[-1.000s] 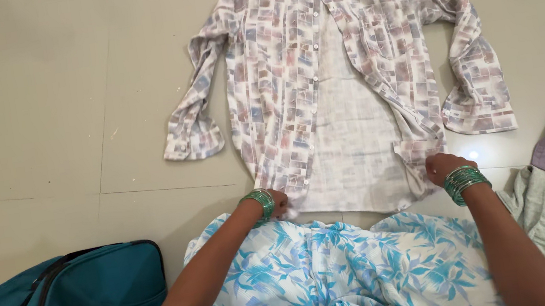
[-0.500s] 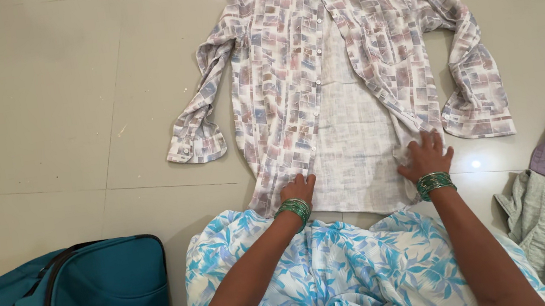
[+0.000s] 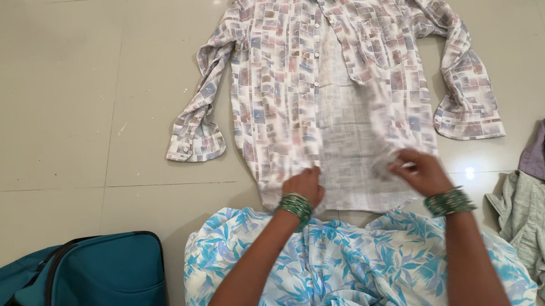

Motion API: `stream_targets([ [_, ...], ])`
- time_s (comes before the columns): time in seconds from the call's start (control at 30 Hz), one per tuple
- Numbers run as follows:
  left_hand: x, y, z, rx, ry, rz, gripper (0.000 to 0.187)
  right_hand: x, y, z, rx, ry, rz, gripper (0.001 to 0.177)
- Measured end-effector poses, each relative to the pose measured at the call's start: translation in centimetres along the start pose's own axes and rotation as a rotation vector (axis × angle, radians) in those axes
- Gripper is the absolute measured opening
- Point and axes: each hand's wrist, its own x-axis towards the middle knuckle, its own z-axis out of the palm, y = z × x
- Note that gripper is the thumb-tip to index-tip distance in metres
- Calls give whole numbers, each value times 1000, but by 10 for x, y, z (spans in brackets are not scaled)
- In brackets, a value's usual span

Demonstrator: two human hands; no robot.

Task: The person takes a patterned shirt from a teal bag, lays it flat on the floor, and buttons it up. They then fold the shirt neatly and place it back into the bag.

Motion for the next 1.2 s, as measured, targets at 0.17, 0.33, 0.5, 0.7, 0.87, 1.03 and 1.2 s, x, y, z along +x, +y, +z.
stream_targets([
  [0.17, -2, 24, 49, -20, -149, 127, 44, -10, -49, 60, -39, -523, 59, 38],
  [0.33, 3, 7, 85, -70, -305, 141, 52, -8, -25, 72, 131, -640, 230, 47],
  [0.5, 30, -31, 76, -36, -80, 61, 24, 10, 25, 56, -233, -291, 288, 39],
  [0.7, 56, -69, 24, 171, 57, -239, 49, 22, 71, 22, -797, 230, 251, 48],
  [0.87, 49, -110, 0, 63, 381, -592, 76, 19, 91, 12, -559, 164, 591, 61],
  [1.03, 42, -141, 12, -395, 270, -684, 72, 21, 93, 8, -497, 28, 686, 60],
  [1.2, 42, -162, 32, -168, 14, -539, 52, 17, 91, -5, -560, -166, 694, 51],
])
